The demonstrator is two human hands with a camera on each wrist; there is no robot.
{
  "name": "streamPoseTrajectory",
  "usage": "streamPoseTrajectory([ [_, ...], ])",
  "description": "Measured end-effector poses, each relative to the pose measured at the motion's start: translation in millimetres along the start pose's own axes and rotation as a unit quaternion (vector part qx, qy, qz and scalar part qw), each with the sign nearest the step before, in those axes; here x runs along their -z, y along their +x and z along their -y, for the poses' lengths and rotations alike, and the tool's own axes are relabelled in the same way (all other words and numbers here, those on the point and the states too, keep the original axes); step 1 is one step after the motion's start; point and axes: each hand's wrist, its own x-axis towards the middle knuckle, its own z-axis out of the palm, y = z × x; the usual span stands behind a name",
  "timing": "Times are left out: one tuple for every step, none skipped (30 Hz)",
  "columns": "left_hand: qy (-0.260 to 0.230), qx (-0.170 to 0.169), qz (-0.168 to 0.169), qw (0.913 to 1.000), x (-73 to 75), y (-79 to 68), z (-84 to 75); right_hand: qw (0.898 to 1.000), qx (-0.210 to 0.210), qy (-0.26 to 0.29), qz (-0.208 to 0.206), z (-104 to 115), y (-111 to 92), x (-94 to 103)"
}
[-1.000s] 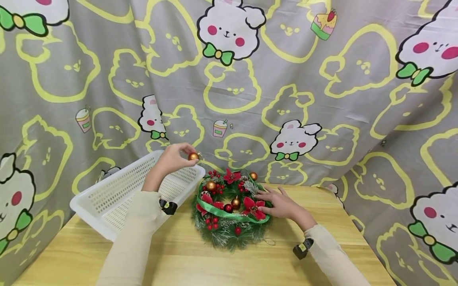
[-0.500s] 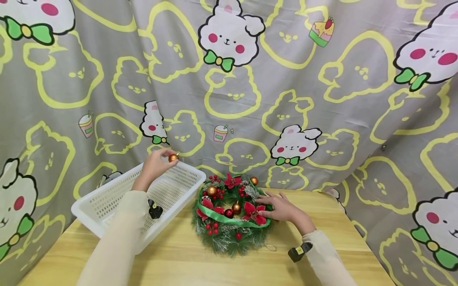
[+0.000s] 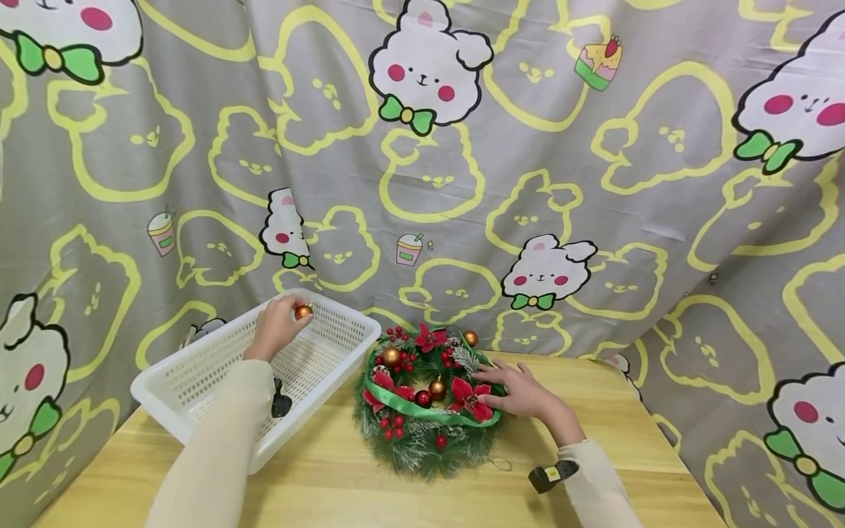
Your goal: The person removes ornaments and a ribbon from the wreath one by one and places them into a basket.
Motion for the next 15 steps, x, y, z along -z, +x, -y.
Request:
streamPoseTrajectory([
  [0.004,-0.001,-0.001,1.0000,-2.1,-1.1,2.5,1.000,0.000,0.000,-0.001,0.4,-0.3,-0.5],
  [0.007,-0.002,-0.003,1.0000,-4.0,-1.5,4.8,1.000,0.001,0.000,-0.003,1.2,-0.8,-0.6],
  [0.010,-0.002,-0.003,0.9999,-5.7,-2.1,6.7,1.000,0.002,0.000,-0.004,1.9,-1.2,-0.5],
  [0.013,-0.002,-0.003,0.9999,-7.4,-2.5,8.8,1.000,0.003,0.001,-0.005,2.4,-1.5,-0.4],
  [0.016,-0.002,-0.001,0.9999,-8.6,-2.9,10.5,1.000,0.004,0.000,-0.006,2.8,-1.7,-0.2],
  [0.019,-0.001,0.001,0.9998,-10.0,-3.1,12.4,1.000,0.004,-0.001,-0.006,3.1,-2.0,0.1],
  [0.022,0.001,0.005,0.9997,-11.3,-3.3,14.5,1.000,0.004,-0.002,-0.006,3.4,-2.1,0.1],
  [0.026,0.003,0.009,0.9996,-12.7,-3.6,16.2,1.000,0.005,-0.002,-0.006,3.8,-2.3,0.1],
  [0.030,0.004,0.015,0.9994,-13.8,-4.0,17.9,1.000,0.005,-0.003,-0.006,3.9,-2.5,0.1],
  [0.035,0.006,0.020,0.9992,-15.3,-4.2,19.9,1.000,0.007,-0.005,-0.007,4.1,-2.5,0.0],
  [0.041,0.006,0.027,0.9988,-16.6,-4.7,21.6,1.000,0.007,-0.003,-0.006,4.2,-2.6,-0.1],
  [0.047,0.007,0.033,0.9983,-17.8,-5.1,23.2,1.000,0.007,-0.002,-0.006,4.2,-2.6,-0.3],
  [0.052,0.008,0.038,0.9978,-19.0,-5.5,24.8,1.000,0.008,-0.003,-0.005,4.0,-2.5,-0.7],
  [0.058,0.009,0.044,0.9973,-20.1,-6.1,26.2,1.000,0.009,-0.003,-0.005,3.8,-2.5,-1.1],
  [0.062,0.011,0.051,0.9967,-20.9,-7.0,27.4,1.000,0.009,-0.003,-0.005,3.7,-2.3,-1.5],
])
